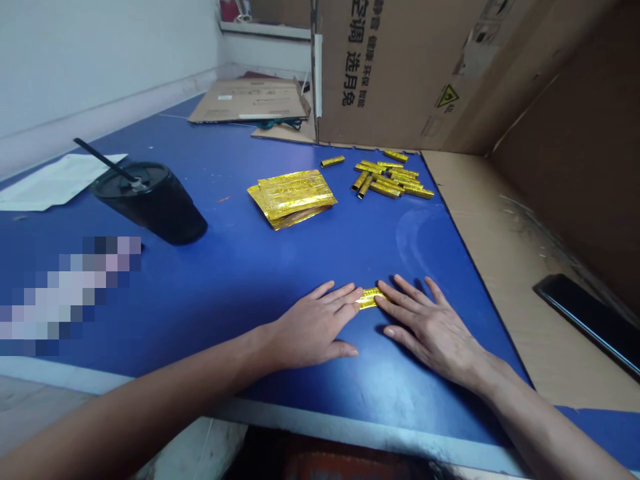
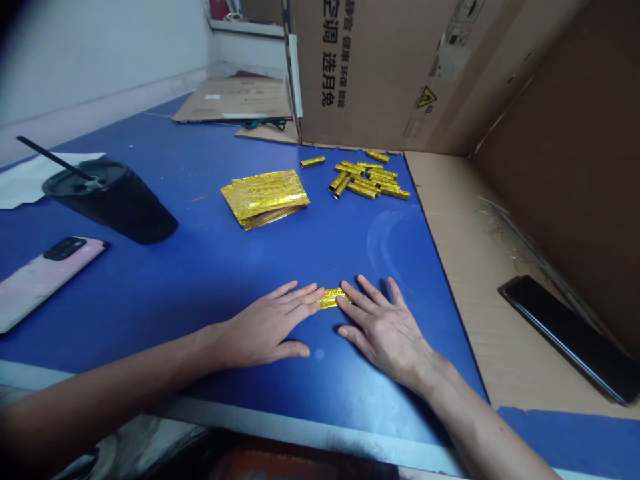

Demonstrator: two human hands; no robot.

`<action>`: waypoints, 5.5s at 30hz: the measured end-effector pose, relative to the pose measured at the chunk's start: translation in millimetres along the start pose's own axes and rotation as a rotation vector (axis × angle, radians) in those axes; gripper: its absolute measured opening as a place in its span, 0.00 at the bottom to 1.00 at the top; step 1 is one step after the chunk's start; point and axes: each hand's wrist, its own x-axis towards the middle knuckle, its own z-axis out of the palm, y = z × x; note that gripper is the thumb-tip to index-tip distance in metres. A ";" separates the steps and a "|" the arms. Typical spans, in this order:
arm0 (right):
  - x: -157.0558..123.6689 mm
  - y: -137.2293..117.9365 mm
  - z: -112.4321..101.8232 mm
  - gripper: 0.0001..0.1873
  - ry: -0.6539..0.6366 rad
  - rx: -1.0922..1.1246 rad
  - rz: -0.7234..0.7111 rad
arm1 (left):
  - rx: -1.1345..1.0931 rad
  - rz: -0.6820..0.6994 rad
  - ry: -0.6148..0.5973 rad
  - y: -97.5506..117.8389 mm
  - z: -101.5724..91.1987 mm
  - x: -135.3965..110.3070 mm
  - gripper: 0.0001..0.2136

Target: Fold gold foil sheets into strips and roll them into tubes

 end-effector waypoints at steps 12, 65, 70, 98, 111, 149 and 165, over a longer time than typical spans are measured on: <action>5.8 -7.8 -5.4 0.19 0.027 -0.018 0.050 | 0.079 0.028 0.055 -5.0 5.1 3.3 0.20; 16.2 23.6 4.2 0.11 0.239 0.249 -0.046 | 0.015 -0.007 0.116 -0.4 -8.8 15.0 0.15; 17.2 22.8 9.2 0.12 0.264 0.275 -0.026 | 0.064 -0.064 0.092 5.7 -19.3 29.5 0.11; 33.1 25.8 -6.8 0.08 0.034 0.384 0.190 | -0.139 -0.339 0.046 -0.9 -20.9 48.5 0.05; 28.4 16.5 -17.1 0.21 -0.094 0.547 0.156 | -0.402 -0.274 0.224 -13.7 -31.7 43.6 0.02; 29.2 -12.4 0.2 0.21 0.240 0.904 0.211 | -1.695 -0.506 0.506 -18.4 -23.4 48.2 0.13; 28.8 -1.8 -2.1 0.16 0.280 0.743 0.259 | -1.391 -0.454 0.395 -28.4 -23.4 43.4 0.08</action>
